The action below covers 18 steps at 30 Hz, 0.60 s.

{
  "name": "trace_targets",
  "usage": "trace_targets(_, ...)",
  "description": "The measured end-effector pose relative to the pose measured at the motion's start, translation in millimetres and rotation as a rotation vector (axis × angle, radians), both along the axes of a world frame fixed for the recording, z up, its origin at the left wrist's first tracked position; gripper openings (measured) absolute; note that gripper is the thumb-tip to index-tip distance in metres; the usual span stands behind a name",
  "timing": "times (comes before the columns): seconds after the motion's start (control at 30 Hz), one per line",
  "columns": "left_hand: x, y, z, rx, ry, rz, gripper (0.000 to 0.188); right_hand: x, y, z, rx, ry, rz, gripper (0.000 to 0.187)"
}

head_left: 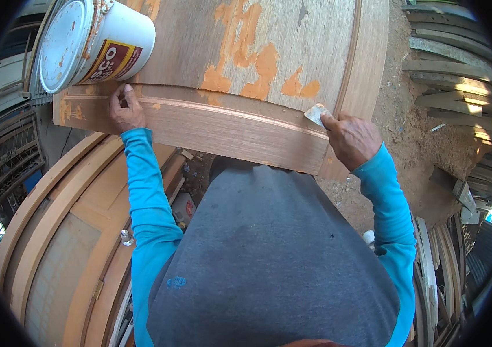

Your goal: The person applies wood filler or putty to a large wooden door using a metal putty knife, repeatedly scooping the substance from a bucket and smoothing it into gaps and imperfections across the door's surface.

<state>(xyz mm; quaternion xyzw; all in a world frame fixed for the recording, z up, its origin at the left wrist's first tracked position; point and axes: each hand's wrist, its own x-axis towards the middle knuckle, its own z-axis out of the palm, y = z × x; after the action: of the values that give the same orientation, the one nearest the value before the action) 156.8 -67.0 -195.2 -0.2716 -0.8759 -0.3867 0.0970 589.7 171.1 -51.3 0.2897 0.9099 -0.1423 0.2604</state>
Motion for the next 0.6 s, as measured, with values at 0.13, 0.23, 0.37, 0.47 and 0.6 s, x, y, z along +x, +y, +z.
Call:
trace_targets(0.13, -3.5, -2.4, -3.8, 0.033, 0.013, -0.017, 0.028, -20.7, 17.6, 5.2, 0.063, 0.172, -0.017, 0.024)
trace_targets(0.23, -5.9, -0.9, -2.0, -0.008, 0.0, -0.012, 0.028, -52.1, 36.1, -6.6, 0.102, 0.198, 0.007, 0.02)
trace_targets(0.37, -2.6, -2.5, -3.1, 0.051, -0.064, -0.002, 0.028, -63.7, 32.5, -21.0, 0.123, 0.143, 0.03, 0.016)
trace_targets(0.47, 2.3, -0.5, -1.7, 0.053, -0.11, 0.0, 0.027, -22.8, -7.0, -46.7, 0.126, 0.209, 0.007, 0.03)
trace_targets(0.6, 3.8, 3.3, 3.9, 0.053, -0.084, 0.006, 0.025, -24.0, -21.8, -13.5, 0.058, 0.113, -0.07, 0.033)
